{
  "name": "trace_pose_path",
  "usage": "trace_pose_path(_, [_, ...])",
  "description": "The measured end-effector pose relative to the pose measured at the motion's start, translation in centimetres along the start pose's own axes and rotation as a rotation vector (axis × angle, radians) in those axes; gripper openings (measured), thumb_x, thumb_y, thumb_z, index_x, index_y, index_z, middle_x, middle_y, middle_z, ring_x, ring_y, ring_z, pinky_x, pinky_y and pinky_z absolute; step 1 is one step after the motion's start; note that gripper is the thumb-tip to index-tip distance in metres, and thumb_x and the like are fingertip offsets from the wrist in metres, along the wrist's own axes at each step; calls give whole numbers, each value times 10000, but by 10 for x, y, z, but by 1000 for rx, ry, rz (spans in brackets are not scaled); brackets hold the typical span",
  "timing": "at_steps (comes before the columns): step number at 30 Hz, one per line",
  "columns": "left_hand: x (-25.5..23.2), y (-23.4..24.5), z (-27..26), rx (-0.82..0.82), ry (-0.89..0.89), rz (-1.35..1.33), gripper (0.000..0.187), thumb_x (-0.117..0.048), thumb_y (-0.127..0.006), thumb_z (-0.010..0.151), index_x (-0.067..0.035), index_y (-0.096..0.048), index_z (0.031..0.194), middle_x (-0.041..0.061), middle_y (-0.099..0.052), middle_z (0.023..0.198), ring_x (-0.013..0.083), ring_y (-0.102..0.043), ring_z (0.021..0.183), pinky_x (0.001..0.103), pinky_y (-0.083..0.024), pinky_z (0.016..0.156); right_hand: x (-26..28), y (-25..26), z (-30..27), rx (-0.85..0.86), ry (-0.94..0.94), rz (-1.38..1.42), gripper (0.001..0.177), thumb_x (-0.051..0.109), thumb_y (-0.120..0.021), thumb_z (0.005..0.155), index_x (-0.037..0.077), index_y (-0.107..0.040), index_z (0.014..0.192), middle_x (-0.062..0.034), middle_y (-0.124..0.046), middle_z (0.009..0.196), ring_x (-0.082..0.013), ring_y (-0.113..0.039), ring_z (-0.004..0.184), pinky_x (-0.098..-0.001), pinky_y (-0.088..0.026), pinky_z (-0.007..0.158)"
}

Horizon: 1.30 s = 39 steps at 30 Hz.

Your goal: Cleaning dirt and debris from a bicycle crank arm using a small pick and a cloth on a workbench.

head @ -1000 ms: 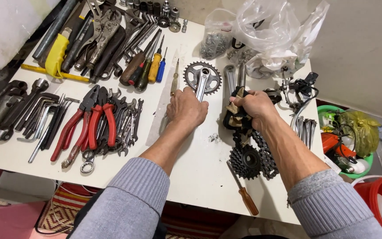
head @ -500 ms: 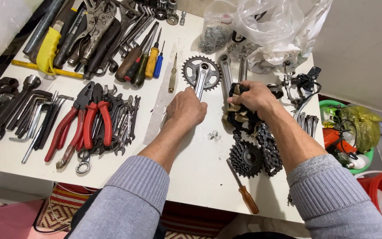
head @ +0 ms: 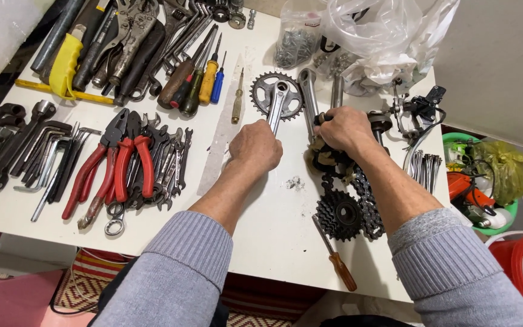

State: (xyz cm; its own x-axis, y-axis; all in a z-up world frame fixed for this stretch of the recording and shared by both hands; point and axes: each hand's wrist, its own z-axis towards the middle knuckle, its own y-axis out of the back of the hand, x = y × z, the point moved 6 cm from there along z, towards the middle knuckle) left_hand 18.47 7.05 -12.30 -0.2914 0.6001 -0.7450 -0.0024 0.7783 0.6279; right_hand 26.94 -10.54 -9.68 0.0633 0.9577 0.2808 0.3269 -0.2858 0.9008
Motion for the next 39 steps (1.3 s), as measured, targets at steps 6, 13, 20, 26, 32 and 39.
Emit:
trace_pose_path(6, [-1,1,-4,21,-10,-12,346,-49,-593,909,177,-601,1171,392,-674,971,540,-698,962,647,-562,739,-6,-6,7,-28,-6,-22,414,159,-588,880,75,-718,1264,-269,-688,1196,-442,-654,1135,-533,-580,905])
trace_pose_path(13, [2,-4,-3,26,24,7,286,-25,-615,899,168,-630,1110,356,-683,895,529,-718,865,608,-577,651,-25,-16,20,0,-27,-42,441,188,-555,873,19,-719,1246,-311,-676,1189,-473,-648,1132,-567,-563,879])
trace_pose_path(20, [-2,1,1,-34,-77,68,228,-13,-618,880,150,-658,1033,313,-680,805,493,-733,805,597,-572,634,-29,-18,32,-131,67,-92,479,101,-618,763,29,-735,1222,-324,-696,1050,-504,-682,1012,-573,-572,823])
trace_pose_path(26, [-6,-2,2,27,68,159,235,-170,-609,947,18,-645,1084,192,-679,924,380,-700,871,511,-574,702,4,14,-19,-73,-13,-61,447,124,-654,856,99,-677,1302,-188,-712,1083,-304,-587,811,-402,-497,655])
trace_pose_path(32, [-4,-8,4,84,221,233,272,-341,-622,1025,-112,-623,1171,58,-692,1071,242,-664,952,406,-570,820,11,49,-50,-44,-125,169,383,197,-748,936,185,-642,1304,-43,-666,1247,-196,-684,980,-308,-616,825])
trace_pose_path(39, [-3,-7,0,94,235,101,266,-328,-652,1009,-90,-592,1109,67,-670,1074,218,-657,925,371,-579,826,15,84,-116,-135,185,289,159,197,-696,991,91,-653,1101,-116,-692,1091,-258,-693,941,-441,-631,798])
